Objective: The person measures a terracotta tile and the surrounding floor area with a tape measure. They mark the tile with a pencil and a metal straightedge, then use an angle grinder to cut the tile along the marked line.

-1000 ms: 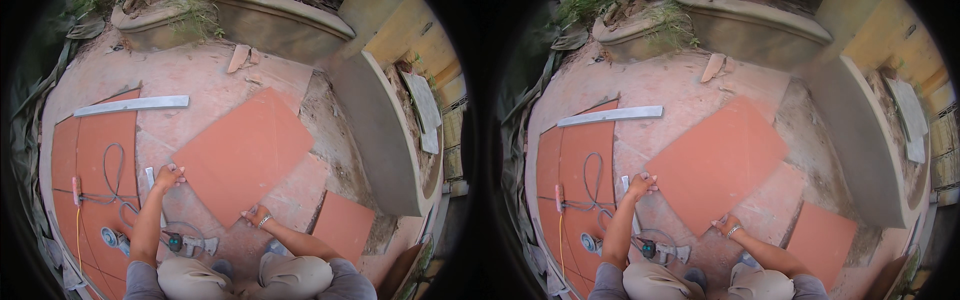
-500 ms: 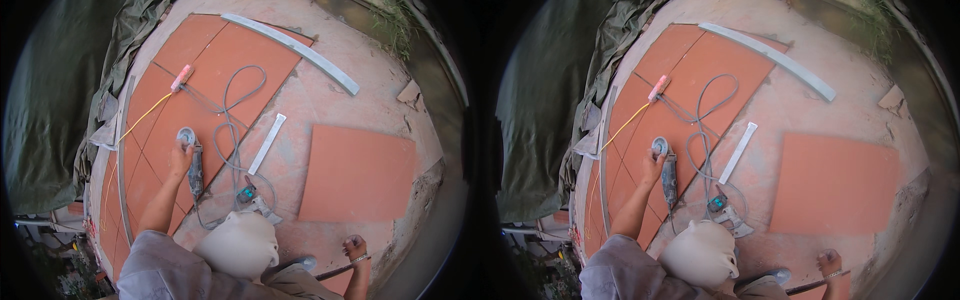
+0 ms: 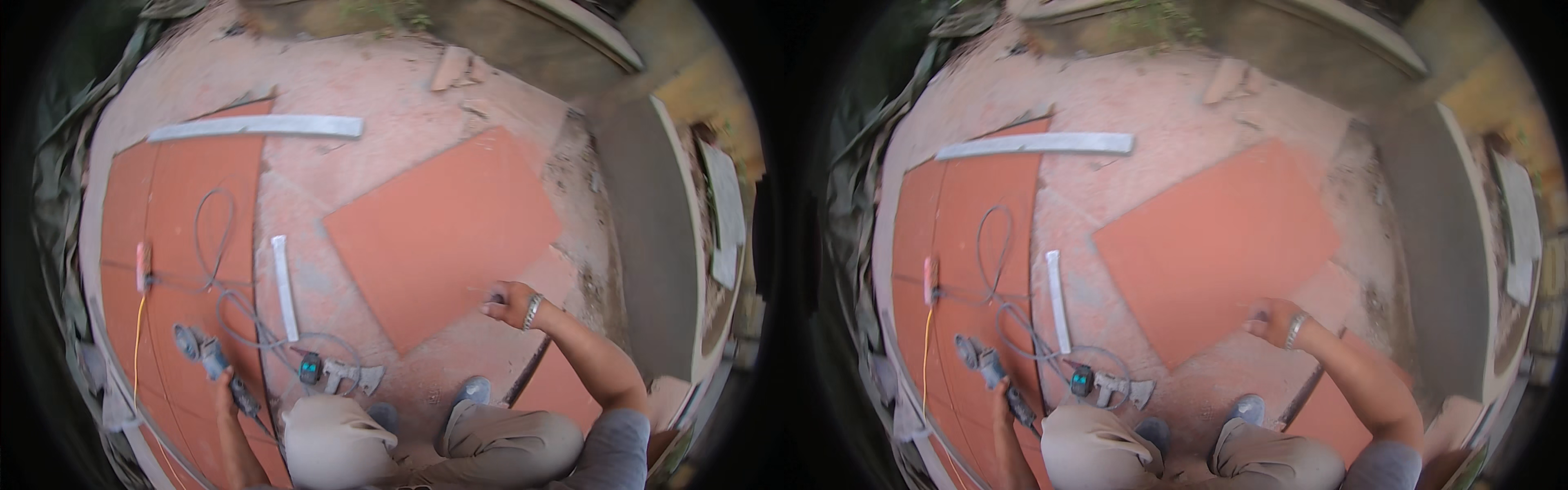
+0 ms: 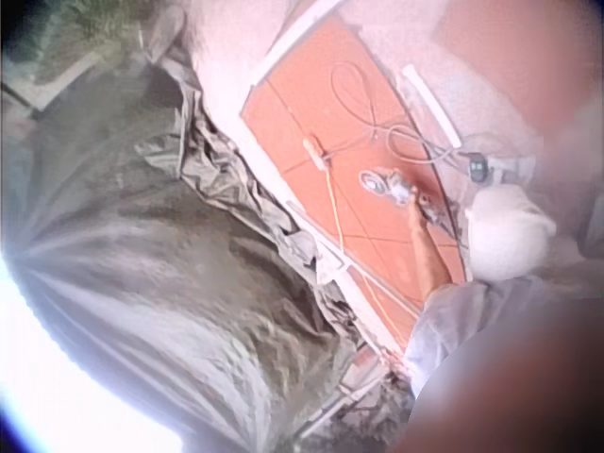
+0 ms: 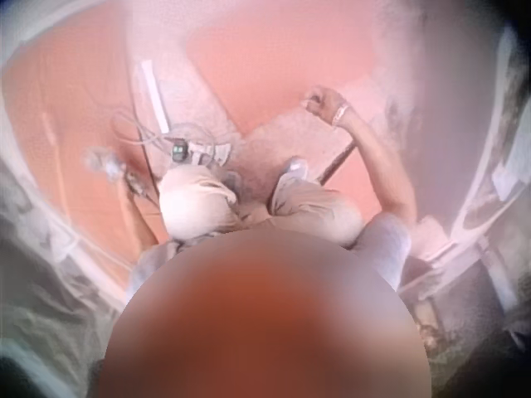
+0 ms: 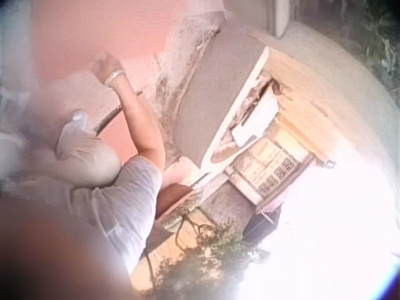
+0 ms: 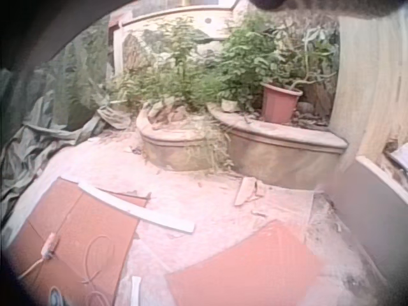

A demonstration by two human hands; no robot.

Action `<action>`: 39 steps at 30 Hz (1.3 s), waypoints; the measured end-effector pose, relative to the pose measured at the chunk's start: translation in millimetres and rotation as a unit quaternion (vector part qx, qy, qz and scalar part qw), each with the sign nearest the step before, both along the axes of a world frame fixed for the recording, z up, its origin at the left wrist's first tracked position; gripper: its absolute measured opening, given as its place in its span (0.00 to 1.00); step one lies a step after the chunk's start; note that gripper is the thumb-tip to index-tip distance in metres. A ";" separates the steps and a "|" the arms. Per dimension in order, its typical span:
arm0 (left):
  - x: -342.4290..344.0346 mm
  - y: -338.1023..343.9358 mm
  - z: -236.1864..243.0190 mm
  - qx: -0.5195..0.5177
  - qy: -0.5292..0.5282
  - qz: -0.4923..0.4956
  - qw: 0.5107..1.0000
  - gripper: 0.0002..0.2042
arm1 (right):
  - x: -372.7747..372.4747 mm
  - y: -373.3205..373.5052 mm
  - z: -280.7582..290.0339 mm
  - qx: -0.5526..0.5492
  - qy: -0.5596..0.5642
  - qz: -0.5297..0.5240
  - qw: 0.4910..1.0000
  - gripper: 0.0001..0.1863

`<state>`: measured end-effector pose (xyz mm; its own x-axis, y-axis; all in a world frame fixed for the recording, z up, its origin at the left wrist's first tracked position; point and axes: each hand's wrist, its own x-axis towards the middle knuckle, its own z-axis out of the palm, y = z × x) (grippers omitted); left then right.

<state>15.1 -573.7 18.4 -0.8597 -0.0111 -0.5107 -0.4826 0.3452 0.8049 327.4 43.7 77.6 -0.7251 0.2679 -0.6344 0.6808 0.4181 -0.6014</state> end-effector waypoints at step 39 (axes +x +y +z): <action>173.9 567.9 140.1 0.166 0.422 -0.735 0.504 0.37 | 47.0 43.2 44.9 -0.366 0.421 -0.558 0.614 0.21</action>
<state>189.1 -5.8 158.5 0.2722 0.9204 0.2805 0.6610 -0.3907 0.6407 374.4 87.0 122.4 -0.5023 0.7628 -0.4072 -0.3844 -0.6189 -0.6850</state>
